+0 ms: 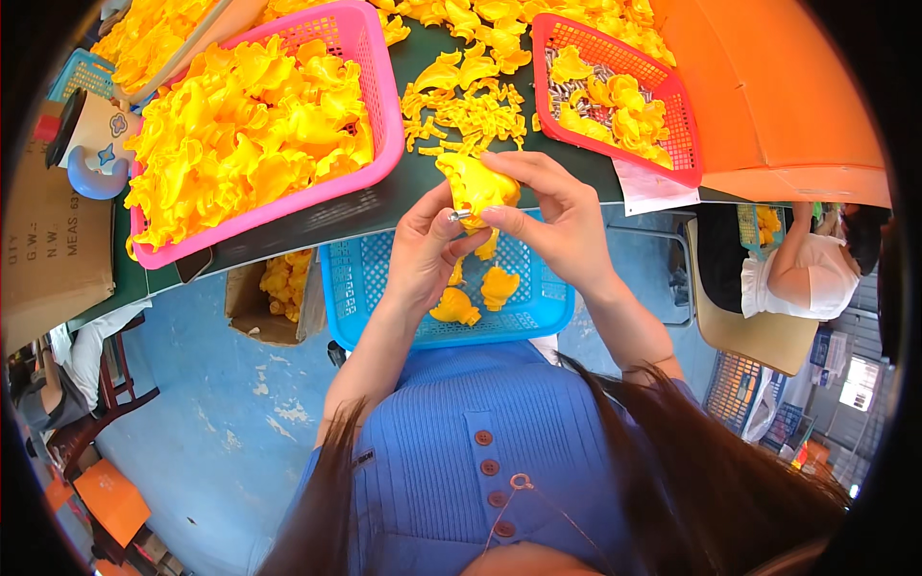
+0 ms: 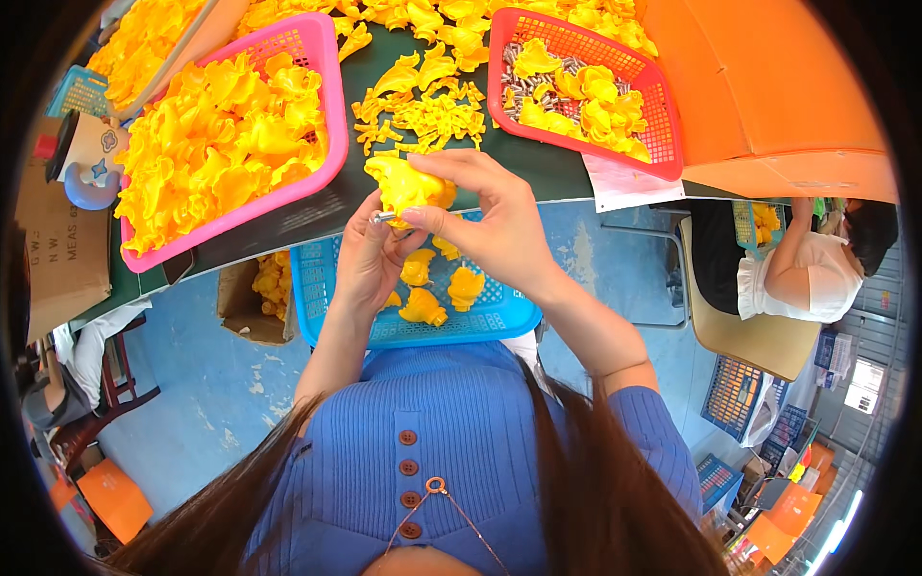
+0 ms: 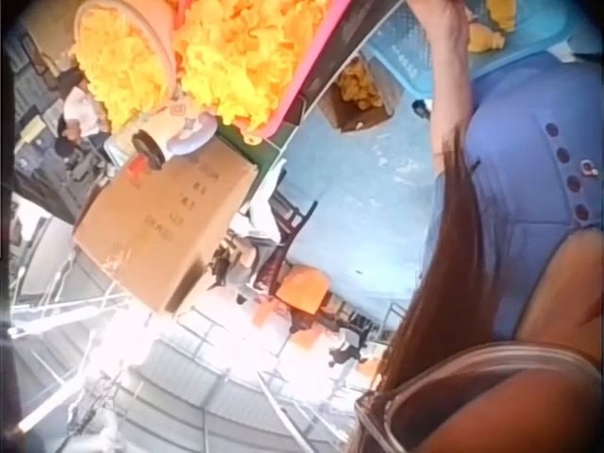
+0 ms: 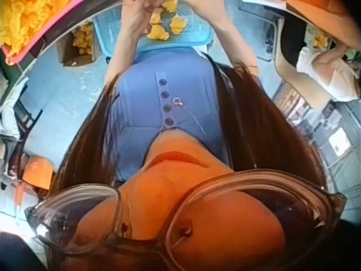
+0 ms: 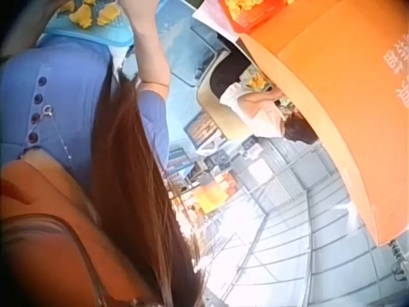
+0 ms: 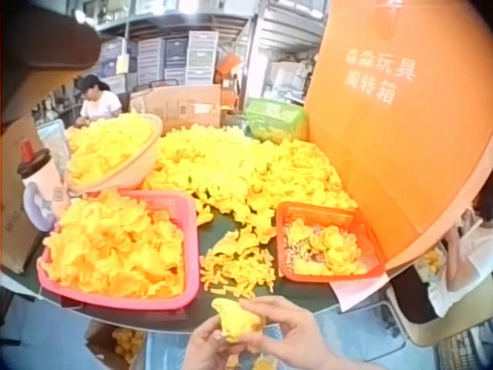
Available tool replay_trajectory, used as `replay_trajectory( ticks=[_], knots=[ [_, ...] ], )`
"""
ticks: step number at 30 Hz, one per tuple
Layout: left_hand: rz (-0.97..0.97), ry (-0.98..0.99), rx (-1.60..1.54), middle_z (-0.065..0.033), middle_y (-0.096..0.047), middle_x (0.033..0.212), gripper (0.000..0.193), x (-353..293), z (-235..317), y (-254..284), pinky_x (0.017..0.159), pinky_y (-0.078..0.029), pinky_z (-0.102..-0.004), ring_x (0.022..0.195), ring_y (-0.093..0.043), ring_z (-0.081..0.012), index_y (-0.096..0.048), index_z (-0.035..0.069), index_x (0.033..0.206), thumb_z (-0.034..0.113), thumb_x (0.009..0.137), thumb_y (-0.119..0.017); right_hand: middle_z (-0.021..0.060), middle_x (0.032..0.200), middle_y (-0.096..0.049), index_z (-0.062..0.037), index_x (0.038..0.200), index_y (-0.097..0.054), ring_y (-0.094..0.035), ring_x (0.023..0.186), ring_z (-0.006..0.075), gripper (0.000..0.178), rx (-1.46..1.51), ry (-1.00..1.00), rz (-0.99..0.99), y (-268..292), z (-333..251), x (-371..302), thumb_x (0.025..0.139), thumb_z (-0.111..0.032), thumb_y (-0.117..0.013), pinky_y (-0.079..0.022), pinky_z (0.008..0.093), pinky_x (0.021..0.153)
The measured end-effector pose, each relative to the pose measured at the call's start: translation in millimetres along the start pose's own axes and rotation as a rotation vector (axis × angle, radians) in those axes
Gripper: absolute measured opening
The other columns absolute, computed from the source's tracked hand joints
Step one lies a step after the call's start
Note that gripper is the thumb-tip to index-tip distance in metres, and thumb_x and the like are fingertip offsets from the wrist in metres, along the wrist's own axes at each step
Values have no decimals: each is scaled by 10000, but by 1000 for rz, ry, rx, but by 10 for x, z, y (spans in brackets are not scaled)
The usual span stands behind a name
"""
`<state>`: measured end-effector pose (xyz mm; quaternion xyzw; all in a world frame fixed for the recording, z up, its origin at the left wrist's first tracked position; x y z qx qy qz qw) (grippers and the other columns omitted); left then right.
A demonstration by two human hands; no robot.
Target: Assembling small yellow plastic toy components at a factory workstation.
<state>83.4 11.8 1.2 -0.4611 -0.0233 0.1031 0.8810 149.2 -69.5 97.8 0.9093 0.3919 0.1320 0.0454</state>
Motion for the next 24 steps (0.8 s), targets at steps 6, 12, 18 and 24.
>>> replay_trajectory(
  ticks=[6, 12, 18, 24],
  knots=[
    [-5, -13, -15, -103, -553, 1173, 519, -9, 4, -7, 844, -525, -318, 1048, -573, -202, -431, 23, 1276, 261, 852, -611, 117, 1143, -522, -5, 1162, -573, -496, 1090, 182, 439, -48, 9, -17, -10, -44, -3, 745, -49, -704, -383, 284, 933],
    [12, -12, -7, -104, -554, 1170, 513, -13, 3, 25, 838, -528, -313, 1049, -573, -204, -426, 22, 1279, 273, 862, -589, 117, 1145, -522, -3, 1159, -574, -496, 1088, 181, 440, -46, -3, -33, -45, -33, -17, 741, -43, -704, -385, 282, 929],
    [-10, -7, -16, -100, -552, 1172, 523, -15, 9, 11, 838, -528, -307, 1038, -578, -196, -426, 25, 1280, 272, 854, -601, 118, 1142, -523, 10, 1151, -574, -498, 1083, 181, 430, 19, 15, 19, -22, -53, -13, 740, -23, -694, -390, 283, 924],
    [24, -15, -5, -96, -554, 1167, 533, -24, 24, 12, 831, -531, -298, 1031, -579, -189, -426, 30, 1281, 276, 846, -611, 119, 1139, -524, 10, 1146, -575, -502, 1083, 185, 424, -27, 7, 0, -48, -41, -3, 741, -23, -693, -394, 284, 926]
  ],
)
Point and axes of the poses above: each hand's wrist, its own x-axis towards the middle knuckle, its own y-axis out of the back of the hand, z = x × y, the point moved 9 cm from there along x, towards the middle knuckle
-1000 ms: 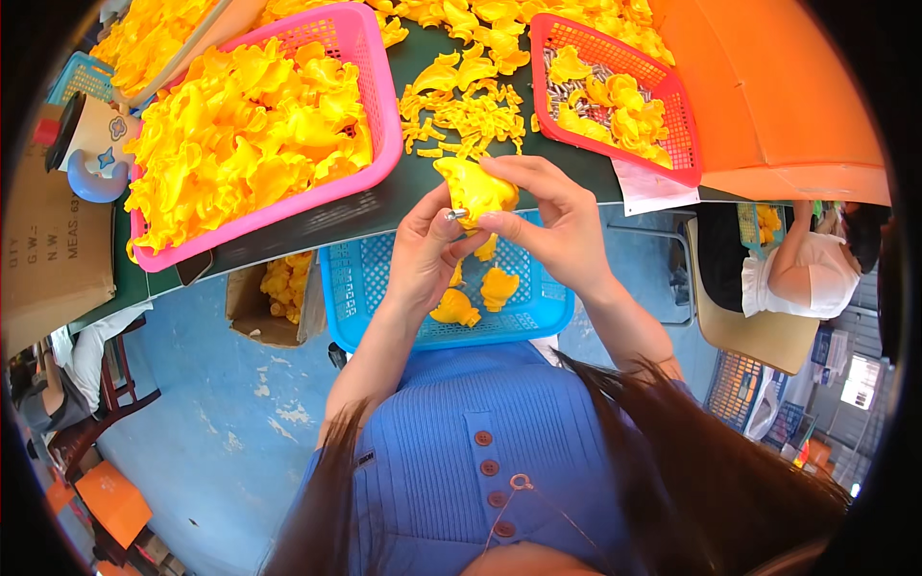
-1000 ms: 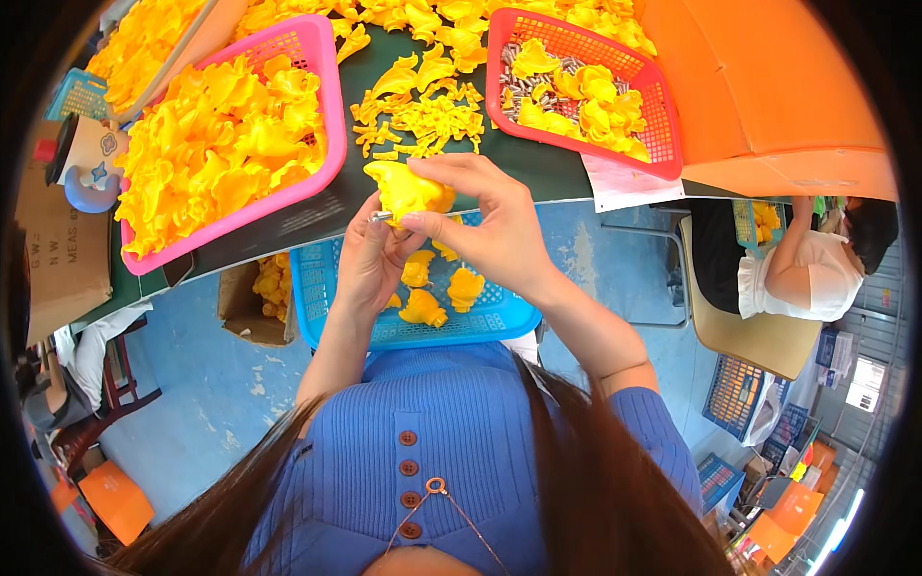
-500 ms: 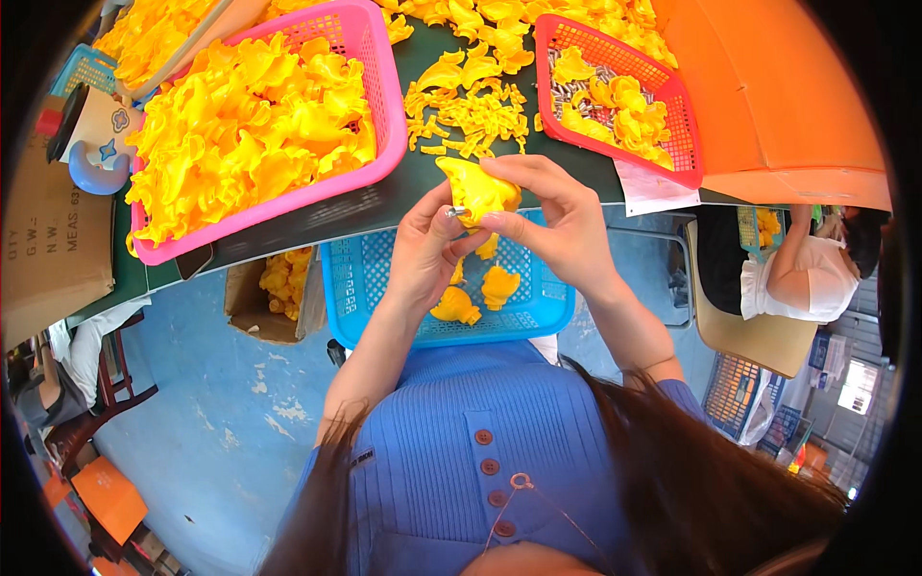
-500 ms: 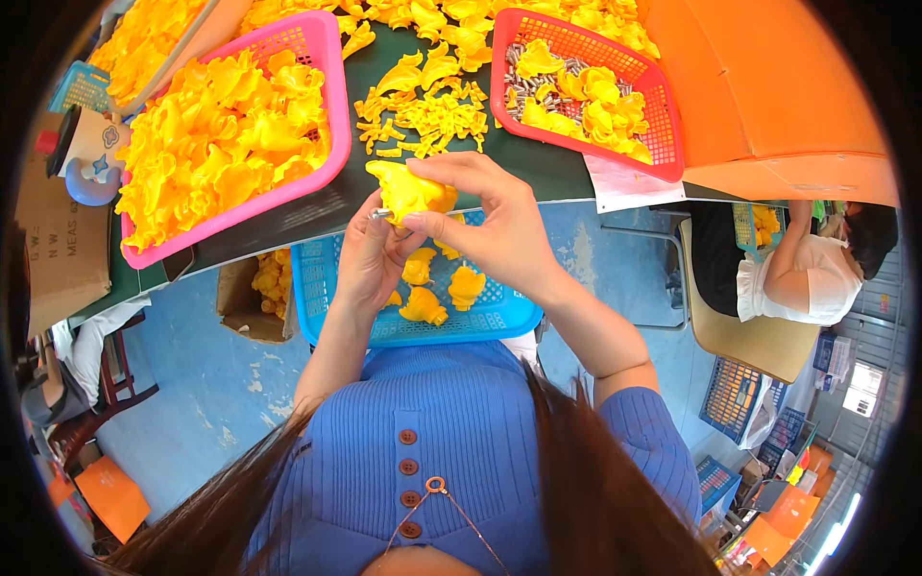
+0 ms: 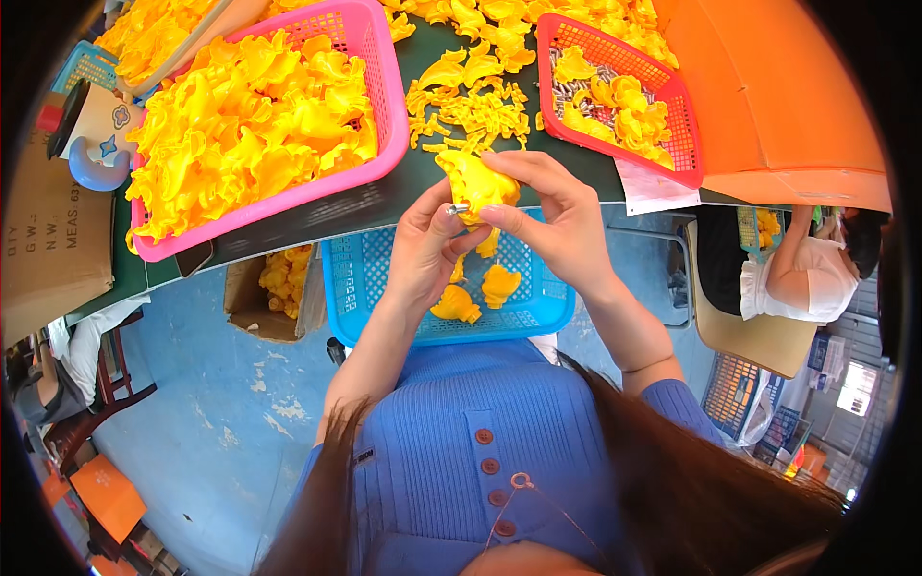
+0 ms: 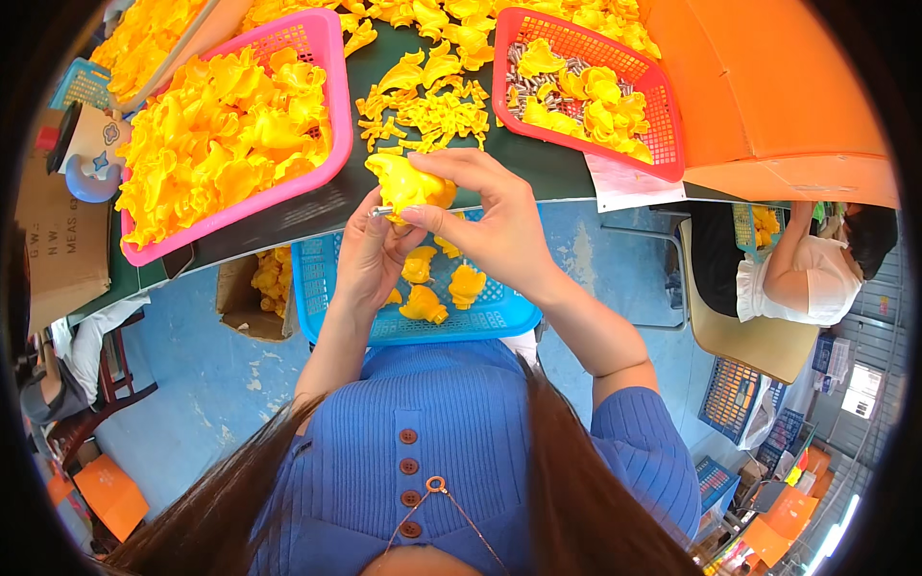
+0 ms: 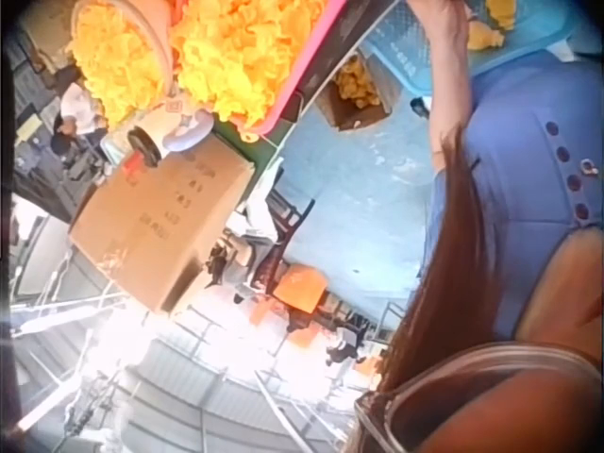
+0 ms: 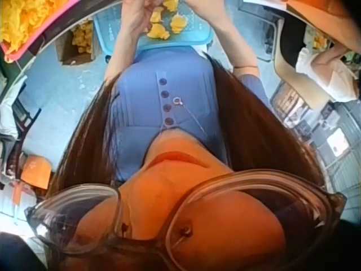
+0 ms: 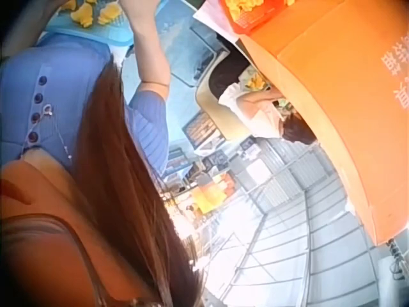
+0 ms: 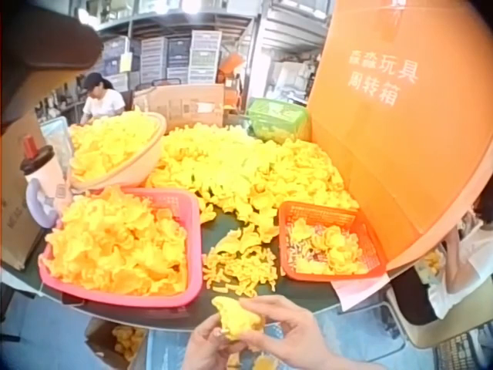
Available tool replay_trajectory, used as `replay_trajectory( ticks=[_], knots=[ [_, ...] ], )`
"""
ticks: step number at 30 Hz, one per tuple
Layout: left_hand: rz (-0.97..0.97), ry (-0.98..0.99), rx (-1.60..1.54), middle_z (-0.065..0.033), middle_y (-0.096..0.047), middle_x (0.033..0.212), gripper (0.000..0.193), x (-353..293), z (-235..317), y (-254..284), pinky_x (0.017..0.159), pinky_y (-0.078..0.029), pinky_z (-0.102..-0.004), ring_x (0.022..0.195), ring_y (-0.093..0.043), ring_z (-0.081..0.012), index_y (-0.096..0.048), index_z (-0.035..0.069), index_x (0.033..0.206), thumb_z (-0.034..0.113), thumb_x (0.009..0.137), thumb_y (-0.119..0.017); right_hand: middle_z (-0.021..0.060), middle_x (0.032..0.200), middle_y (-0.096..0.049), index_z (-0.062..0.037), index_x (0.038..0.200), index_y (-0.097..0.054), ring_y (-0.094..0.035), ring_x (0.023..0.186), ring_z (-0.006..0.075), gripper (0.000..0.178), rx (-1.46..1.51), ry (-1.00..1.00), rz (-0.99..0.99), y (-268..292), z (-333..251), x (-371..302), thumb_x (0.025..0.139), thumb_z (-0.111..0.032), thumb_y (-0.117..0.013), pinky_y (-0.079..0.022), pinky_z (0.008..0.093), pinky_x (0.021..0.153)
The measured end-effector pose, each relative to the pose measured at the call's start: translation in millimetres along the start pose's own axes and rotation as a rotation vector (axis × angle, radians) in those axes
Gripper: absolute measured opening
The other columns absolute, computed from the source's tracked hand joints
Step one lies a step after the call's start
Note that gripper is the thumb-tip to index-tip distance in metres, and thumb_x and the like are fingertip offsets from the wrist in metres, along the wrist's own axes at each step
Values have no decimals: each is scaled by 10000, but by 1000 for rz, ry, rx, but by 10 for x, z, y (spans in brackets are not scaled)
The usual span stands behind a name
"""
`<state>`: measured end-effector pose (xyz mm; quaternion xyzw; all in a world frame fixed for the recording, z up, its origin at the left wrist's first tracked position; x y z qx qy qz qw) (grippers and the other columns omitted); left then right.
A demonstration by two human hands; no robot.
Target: Assembling small yellow plastic toy components at a factory workstation.
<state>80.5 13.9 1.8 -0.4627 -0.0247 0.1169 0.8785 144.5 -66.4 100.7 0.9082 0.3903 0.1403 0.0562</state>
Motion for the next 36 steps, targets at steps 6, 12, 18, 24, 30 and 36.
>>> replay_trajectory(
  ticks=[6, 12, 18, 24, 30, 36],
  knots=[
    [-1, -1, 5, -91, -562, 1153, 514, 2, -6, 13, 813, -539, -289, 1019, -585, -183, -447, 29, 1262, 277, 844, -613, 119, 1139, -526, 5, 1146, -578, -500, 1090, 189, 429, -11, -5, -12, 12, 28, 9, 737, -33, -702, -390, 286, 931],
    [0, -11, 12, -87, -575, 1129, 497, -2, 30, 9, 789, -548, -288, 1002, -592, -178, -467, 25, 1242, 266, 836, -625, 119, 1136, -530, -1, 1143, -583, -502, 1087, 186, 431, -15, 12, -27, 7, -10, 19, 732, -37, -708, -387, 291, 933],
    [18, -11, 43, -86, -584, 1110, 509, -7, 26, 19, 780, -552, -290, 981, -601, -179, -477, 25, 1231, 276, 820, -642, 115, 1129, -535, -11, 1133, -593, -512, 1067, 182, 421, -36, 7, -65, -9, -6, 20, 731, -47, -714, -394, 285, 917],
    [12, -42, 63, -73, -597, 1058, 436, 2, 68, 1, 758, -555, -280, 939, -612, -165, -516, 25, 1150, 282, 821, -642, 119, 1100, -542, -13, 1132, -591, -527, 1029, 198, 419, -83, 61, -44, -58, -61, -24, 734, -66, -712, -401, 289, 900],
    [-19, -59, 49, -62, -596, 1045, 424, 56, 32, -28, 746, -532, -282, 924, -614, -167, -501, 33, 1150, 306, 846, -615, 149, 1080, -534, -20, 1179, -546, -531, 1016, 251, 539, -556, 283, 119, -146, -256, -93, 678, -68, -740, -442, 309, 838],
    [-1, -144, 93, -72, -589, 1051, 465, 93, 209, -175, 828, -495, -307, 985, -590, -186, -489, 29, 1188, 299, 838, -631, 159, 1101, -556, -25, 1183, -524, -554, 1020, 261, 580, -363, 251, 85, -7, -160, -95, 648, -23, -750, -442, 313, 869]
  ],
)
Point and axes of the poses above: each hand's wrist, its own x-axis towards the middle knuckle, its own y-axis out of the back of the hand, z = x × y, the point moved 9 cm from there along x, towards the middle knuckle
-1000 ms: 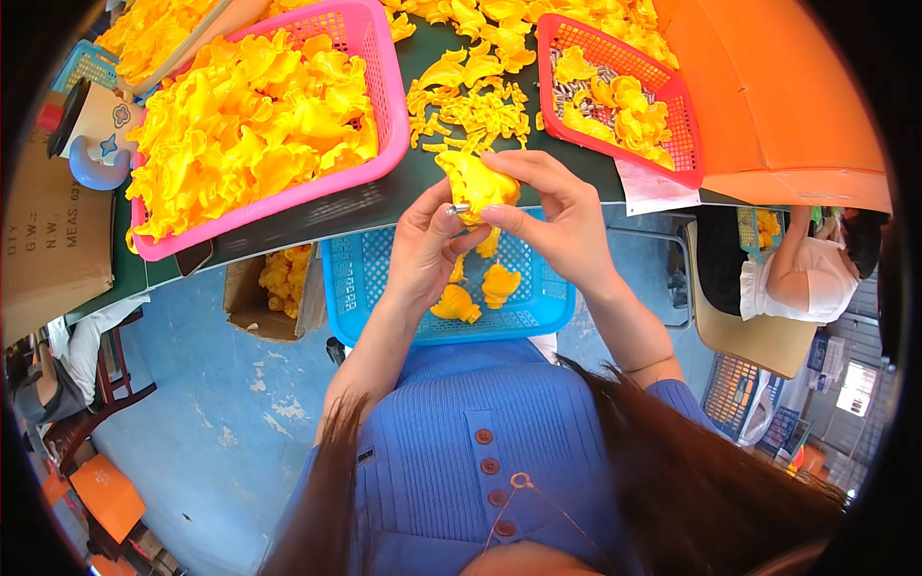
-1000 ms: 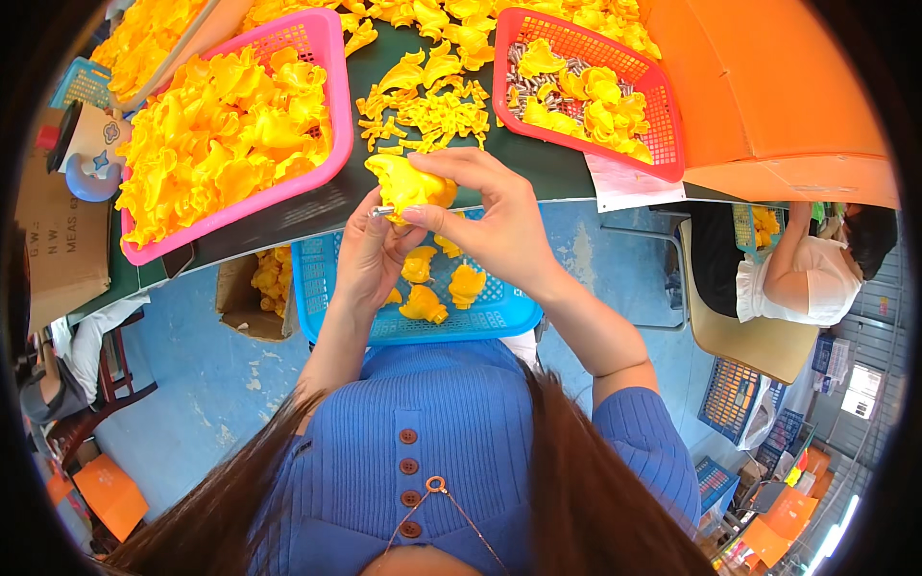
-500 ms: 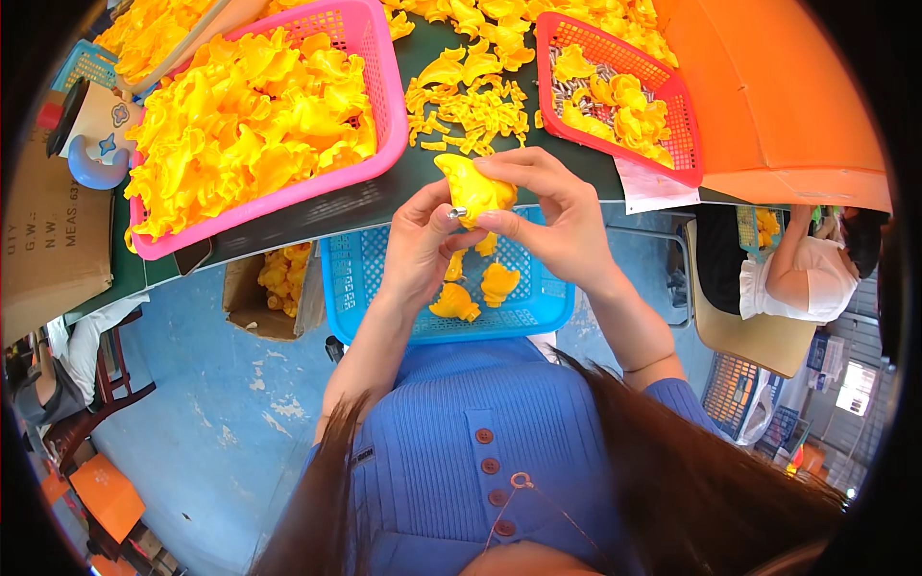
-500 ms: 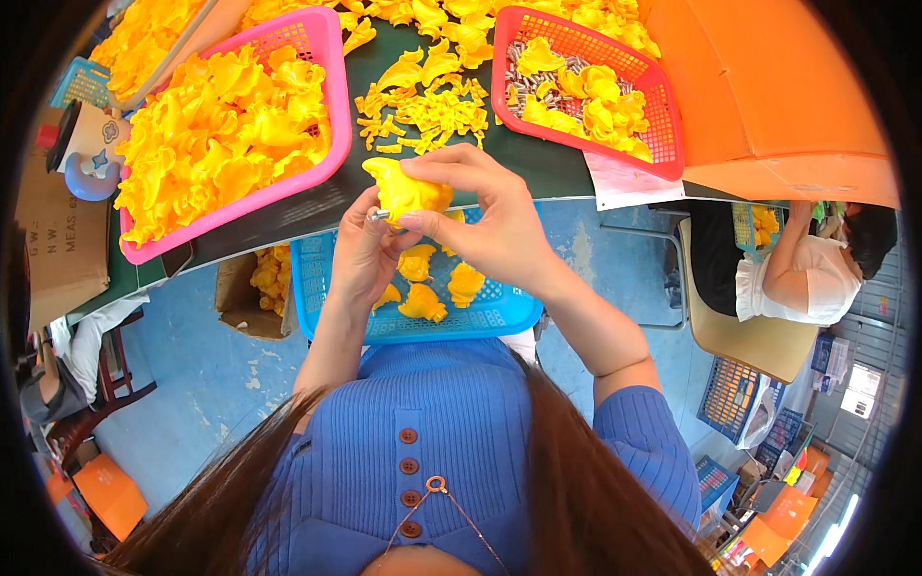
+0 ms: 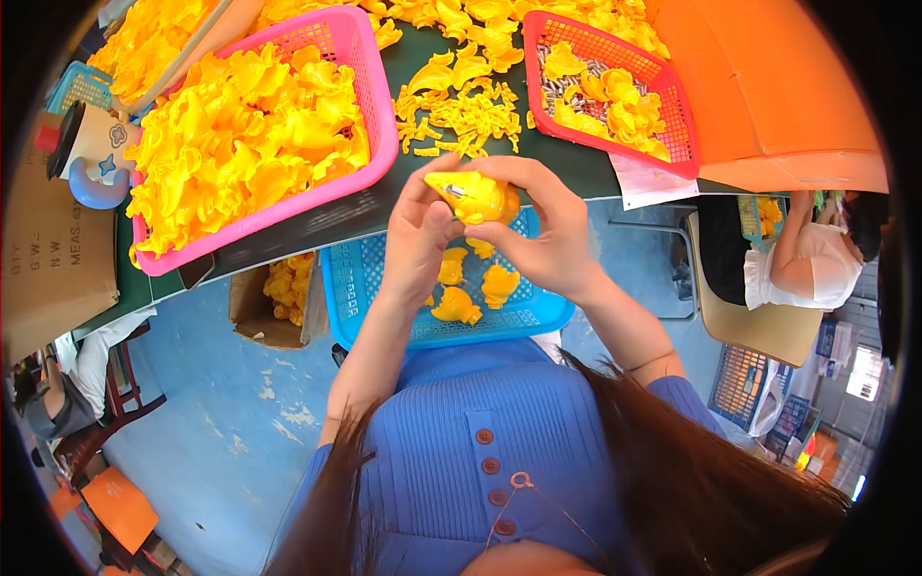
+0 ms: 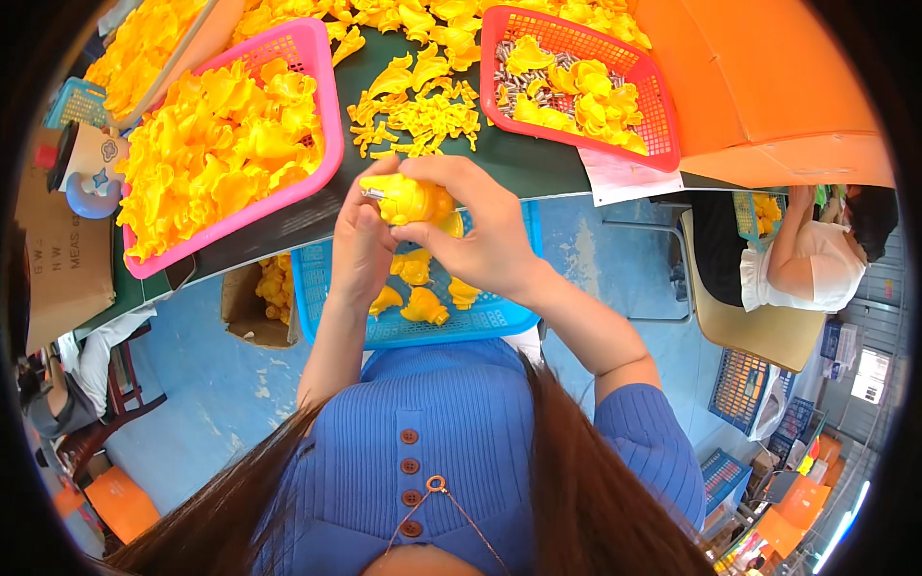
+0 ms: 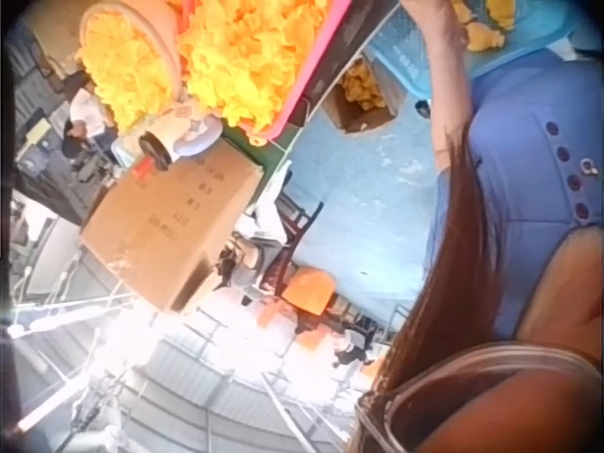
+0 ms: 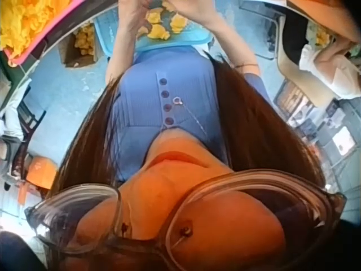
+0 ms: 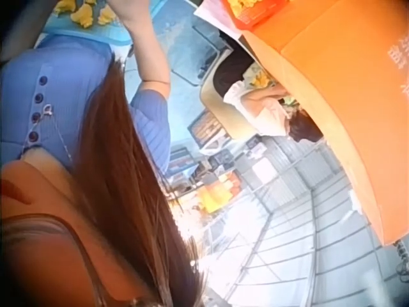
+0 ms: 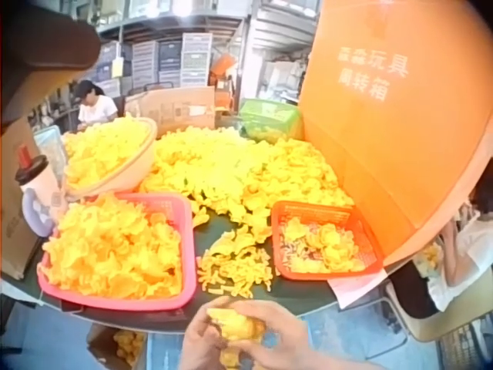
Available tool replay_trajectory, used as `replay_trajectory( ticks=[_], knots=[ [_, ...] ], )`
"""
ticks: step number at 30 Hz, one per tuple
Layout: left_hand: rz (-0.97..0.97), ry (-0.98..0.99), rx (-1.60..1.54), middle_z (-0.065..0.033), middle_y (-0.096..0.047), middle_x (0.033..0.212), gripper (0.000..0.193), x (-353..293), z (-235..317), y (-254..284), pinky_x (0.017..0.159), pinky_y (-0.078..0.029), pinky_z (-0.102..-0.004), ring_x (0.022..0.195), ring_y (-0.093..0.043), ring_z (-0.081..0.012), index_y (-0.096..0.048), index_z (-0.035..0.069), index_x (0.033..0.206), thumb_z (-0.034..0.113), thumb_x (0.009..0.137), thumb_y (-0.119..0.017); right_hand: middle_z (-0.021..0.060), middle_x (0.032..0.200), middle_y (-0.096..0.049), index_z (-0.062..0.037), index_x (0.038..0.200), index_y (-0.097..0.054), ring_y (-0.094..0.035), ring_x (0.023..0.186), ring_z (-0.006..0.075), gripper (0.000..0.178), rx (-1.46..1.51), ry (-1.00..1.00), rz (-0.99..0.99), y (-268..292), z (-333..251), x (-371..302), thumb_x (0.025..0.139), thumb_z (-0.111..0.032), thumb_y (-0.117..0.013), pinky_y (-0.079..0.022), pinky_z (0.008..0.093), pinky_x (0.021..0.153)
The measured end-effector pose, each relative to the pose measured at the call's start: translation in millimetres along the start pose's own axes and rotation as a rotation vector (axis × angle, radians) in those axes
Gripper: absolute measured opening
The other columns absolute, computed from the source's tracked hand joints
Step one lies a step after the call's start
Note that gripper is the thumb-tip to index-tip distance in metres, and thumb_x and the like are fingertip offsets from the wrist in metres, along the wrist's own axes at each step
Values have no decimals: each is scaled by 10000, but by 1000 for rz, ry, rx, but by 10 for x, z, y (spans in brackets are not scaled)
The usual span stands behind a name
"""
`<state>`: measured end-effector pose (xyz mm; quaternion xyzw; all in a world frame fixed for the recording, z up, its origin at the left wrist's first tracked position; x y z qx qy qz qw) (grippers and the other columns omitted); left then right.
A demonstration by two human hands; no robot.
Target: Assembling small yellow plastic toy components at a factory workstation.
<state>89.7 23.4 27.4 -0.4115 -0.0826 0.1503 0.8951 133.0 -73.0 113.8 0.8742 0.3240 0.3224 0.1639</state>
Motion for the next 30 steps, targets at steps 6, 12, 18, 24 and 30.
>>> replay_trajectory(
  ticks=[6, 12, 18, 24, 30],
  knots=[
    [-113, -132, 64, -57, -590, 964, 416, -11, 71, 90, 809, -475, -265, 929, -587, -153, -595, 5, 1054, 294, 777, -707, 112, 1135, -562, -18, 1156, -539, -539, 1073, 217, 496, 430, -69, -72, -31, 25, -58, 694, -15, -720, -431, 302, 900],
    [-32, -261, 258, -44, -580, 891, 301, -76, 201, 132, 776, -465, -248, 875, -581, -128, -625, 3, 942, 242, 780, -712, 114, 1196, -536, -9, 1187, -526, -533, 1072, 194, 526, 110, 10, -146, -33, -68, -29, 699, -48, -719, -424, 300, 906],
    [-6, -247, -15, -39, -550, 968, 288, -91, 58, 158, 818, -461, -256, 960, -563, -138, -566, 24, 1016, 201, 816, -673, 110, 1108, -591, -14, 1159, -563, -552, 1046, 231, 508, 389, -117, 17, -55, 41, -33, 679, -33, -728, -434, 305, 896],
    [-153, -270, 239, -93, -505, 1161, 656, -62, 276, -4, 890, -450, -298, 1026, -541, -182, -487, 4, 1214, 220, 673, -789, 127, 1100, -602, -17, 1146, -571, -571, 1033, 241, 541, 75, -43, -21, 38, -77, -46, 639, -37, -760, -456, 309, 879],
    [-141, -361, 436, -107, -520, 1094, 545, -133, 380, 40, 875, -459, -303, 1019, -538, -190, -558, -14, 1143, 168, 680, -781, 159, 1102, -600, -24, 1074, -608, -593, 1006, 264, 460, 214, -15, 36, 42, -17, -105, 639, -34, -756, -481, 319, 833]
  ],
)
Point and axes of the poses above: each hand's wrist, its own x-axis towards the middle knuckle, its own y-axis out of the back of the hand, z = x × y, the point moved 9 cm from there along x, towards the middle knuckle
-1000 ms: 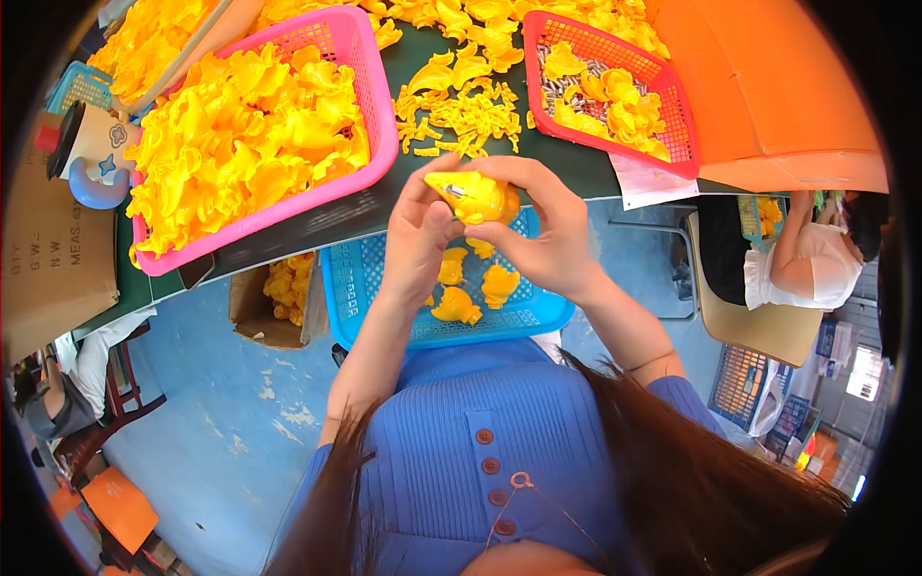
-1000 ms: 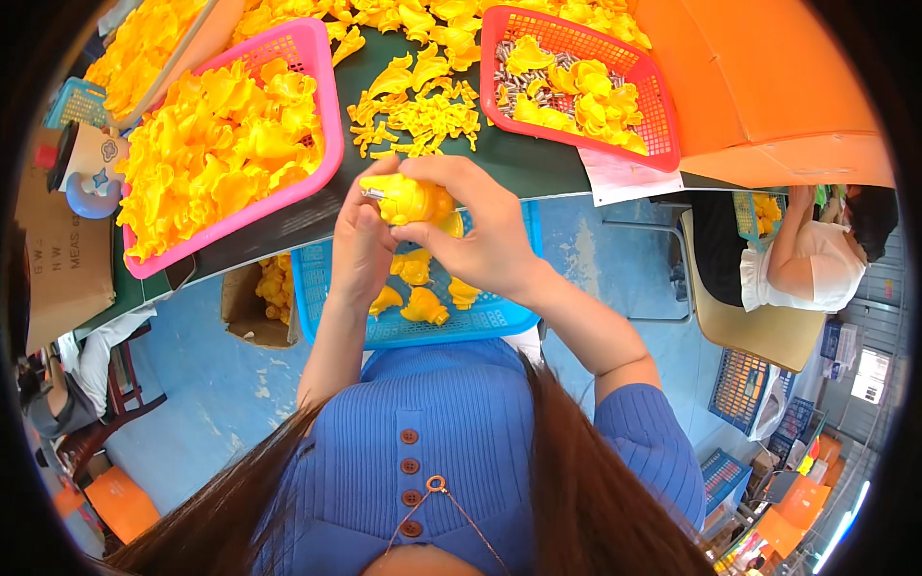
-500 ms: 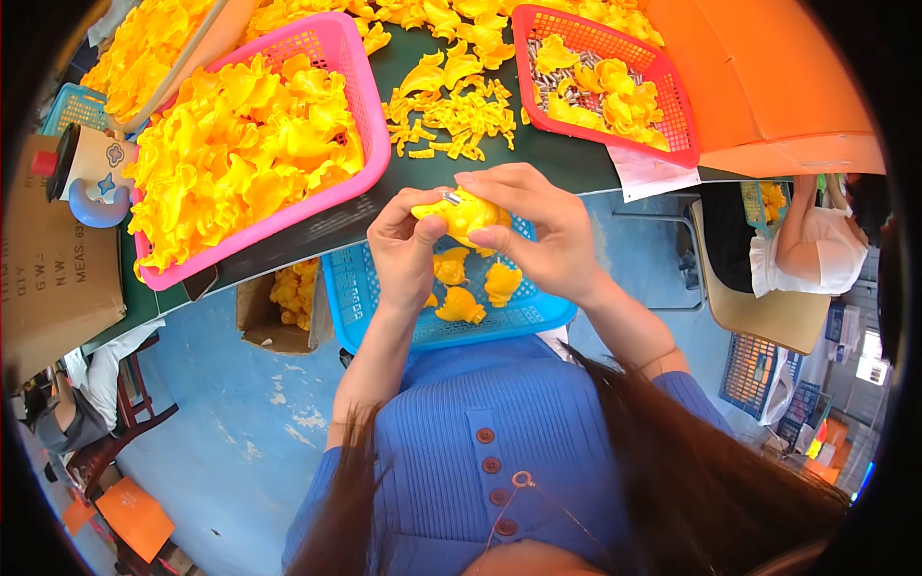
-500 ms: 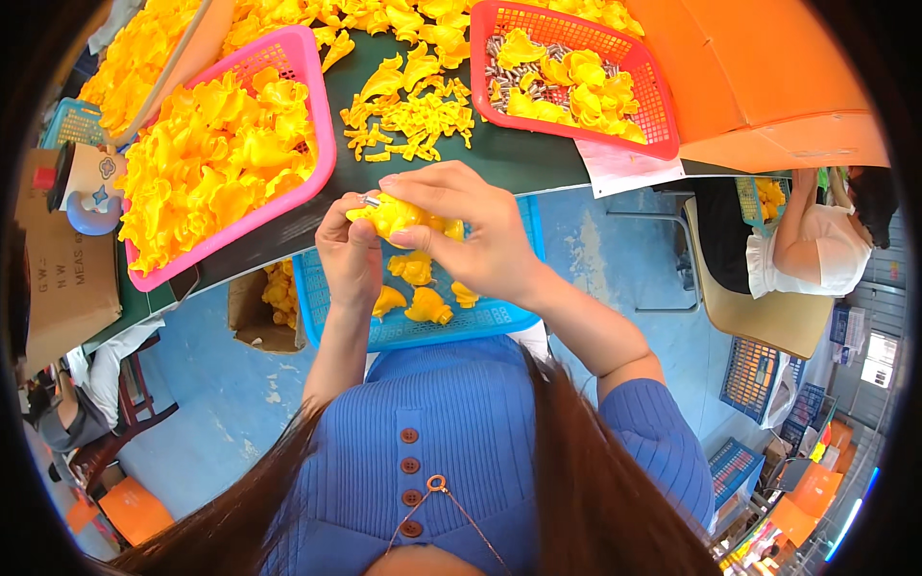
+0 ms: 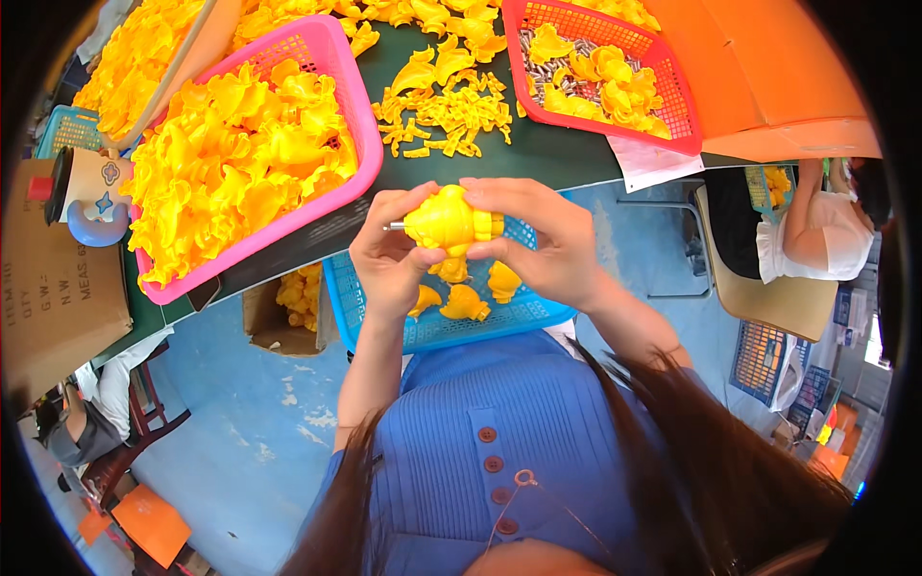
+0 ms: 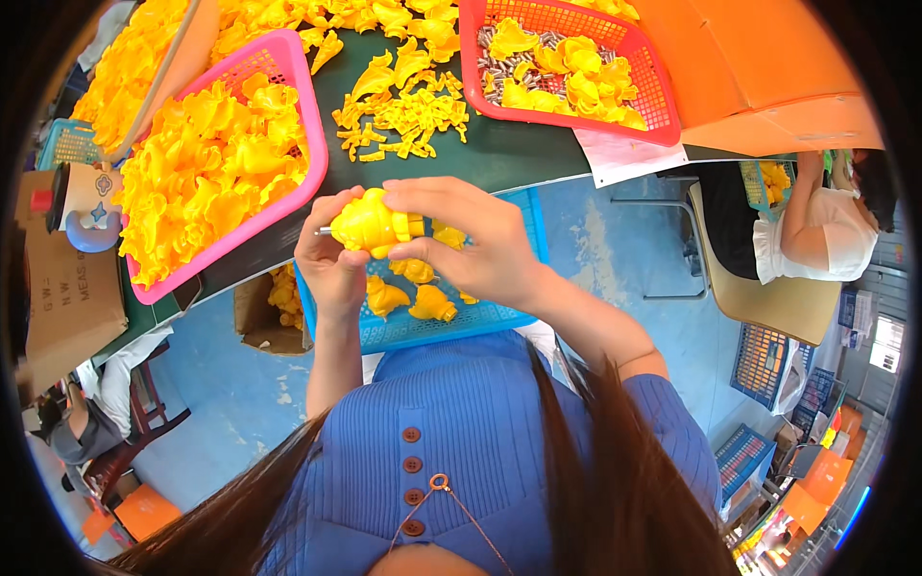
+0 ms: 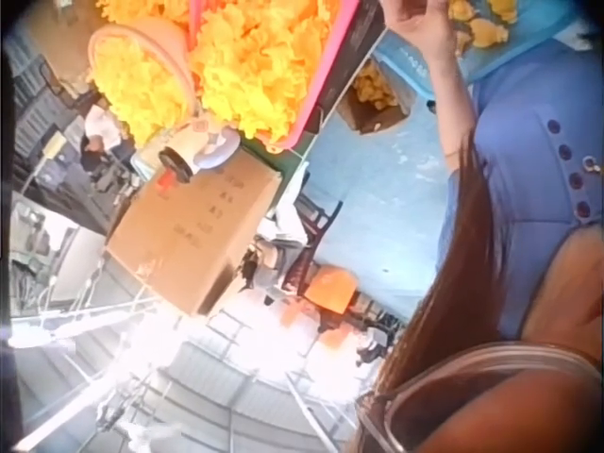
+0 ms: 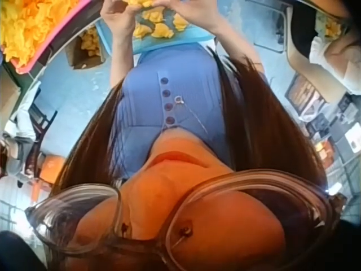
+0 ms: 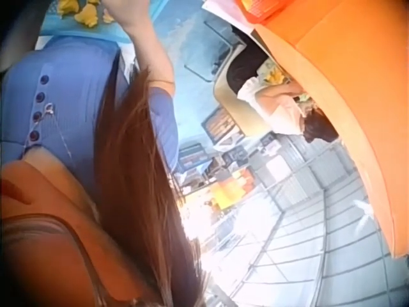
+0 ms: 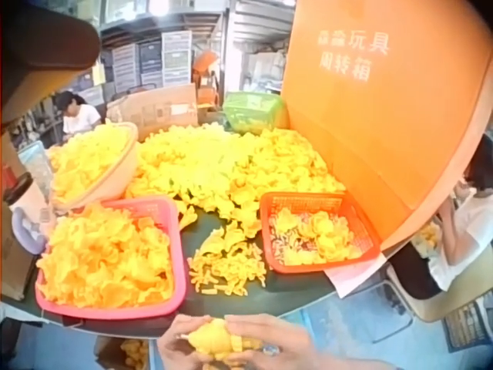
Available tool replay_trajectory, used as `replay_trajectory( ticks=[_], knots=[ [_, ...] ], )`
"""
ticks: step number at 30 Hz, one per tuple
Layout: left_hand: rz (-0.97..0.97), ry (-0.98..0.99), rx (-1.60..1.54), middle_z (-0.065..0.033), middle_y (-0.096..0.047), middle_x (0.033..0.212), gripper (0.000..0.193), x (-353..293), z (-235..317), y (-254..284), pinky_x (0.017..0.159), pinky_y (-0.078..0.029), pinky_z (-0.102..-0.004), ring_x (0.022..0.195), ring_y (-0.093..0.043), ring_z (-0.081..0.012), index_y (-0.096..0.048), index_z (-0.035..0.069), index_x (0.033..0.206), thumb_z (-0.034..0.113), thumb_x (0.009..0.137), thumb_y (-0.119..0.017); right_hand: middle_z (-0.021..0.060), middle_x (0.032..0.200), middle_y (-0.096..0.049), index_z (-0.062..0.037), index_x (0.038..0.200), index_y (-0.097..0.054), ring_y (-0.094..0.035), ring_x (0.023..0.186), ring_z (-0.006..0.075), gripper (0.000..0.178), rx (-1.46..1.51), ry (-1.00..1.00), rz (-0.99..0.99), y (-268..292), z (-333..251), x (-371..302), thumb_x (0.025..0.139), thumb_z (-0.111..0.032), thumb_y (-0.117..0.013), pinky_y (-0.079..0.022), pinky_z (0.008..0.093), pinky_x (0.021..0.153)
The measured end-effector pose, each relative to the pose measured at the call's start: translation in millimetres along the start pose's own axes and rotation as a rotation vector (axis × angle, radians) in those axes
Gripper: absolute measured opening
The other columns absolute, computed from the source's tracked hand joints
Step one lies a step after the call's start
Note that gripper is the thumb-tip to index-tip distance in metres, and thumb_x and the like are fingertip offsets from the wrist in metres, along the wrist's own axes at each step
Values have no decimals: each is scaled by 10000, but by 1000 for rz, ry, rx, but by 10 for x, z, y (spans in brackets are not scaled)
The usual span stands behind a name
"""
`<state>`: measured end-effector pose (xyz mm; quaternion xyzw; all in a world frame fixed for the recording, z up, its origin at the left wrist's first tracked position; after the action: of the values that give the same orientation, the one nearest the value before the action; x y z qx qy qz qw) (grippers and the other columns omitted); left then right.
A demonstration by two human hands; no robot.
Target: Assembling small yellow plastic toy components at a factory workstation.
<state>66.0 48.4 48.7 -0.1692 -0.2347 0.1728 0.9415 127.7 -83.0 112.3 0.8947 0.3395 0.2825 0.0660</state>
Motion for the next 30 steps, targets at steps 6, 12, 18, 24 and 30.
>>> replay_trajectory(
  ticks=[6, 12, 18, 24, 30],
  knots=[
    [1, 0, -10, -115, -528, 1099, 519, -9, 30, -16, 855, -476, -294, 1011, -549, -185, -568, -13, 1126, 120, 672, -782, 154, 1127, -584, 2, 1095, -585, -569, 1045, 244, 425, -65, 10, -88, -38, -3, -47, 691, -2, -716, -463, 320, 881],
    [123, 176, -218, -153, -553, 1132, 460, -38, -149, -22, 861, -498, -323, 1065, -546, -212, -591, -23, 1068, -3, 645, -771, 143, 1160, -545, 8, 1144, -541, -535, 1084, 224, 448, 639, -254, 68, -49, 343, -65, 737, -70, -711, -439, 324, 907],
    [43, 87, 124, -131, -603, 949, 326, -134, -147, 43, 706, -505, -256, 841, -608, -175, -633, -40, 979, -57, 669, -732, 139, 1094, -588, -28, 1107, -569, -561, 1034, 266, 419, -7, 4, -192, -160, 55, 103, 720, -92, -715, -446, 342, 871],
    [-46, 390, 201, -95, -633, 895, 316, -253, -351, 132, 683, -491, -231, 819, -605, -135, -665, -22, 959, -15, 653, -746, 120, 1104, -602, -24, 1081, -597, -570, 1041, 253, 411, 15, -73, -317, -175, 196, 143, 701, -111, -730, -452, 343, 872],
    [-336, 492, 812, -82, -631, 1044, 460, -482, -491, 105, 709, -505, -248, 879, -613, -160, -640, 55, 1072, 91, 636, -782, 86, 912, -666, -35, 990, -655, -634, 827, 171, 296, -369, -117, -269, 169, 698, 1456, 807, -267, -648, -483, 305, 757]
  ],
)
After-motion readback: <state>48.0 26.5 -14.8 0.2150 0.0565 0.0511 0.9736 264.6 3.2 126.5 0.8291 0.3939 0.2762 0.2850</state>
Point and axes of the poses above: each hand's wrist, its own x-axis towards the middle knuckle, its own y-axis out of the back of the hand, z = x × y, the point moved 9 cm from there along x, towards the middle knuckle
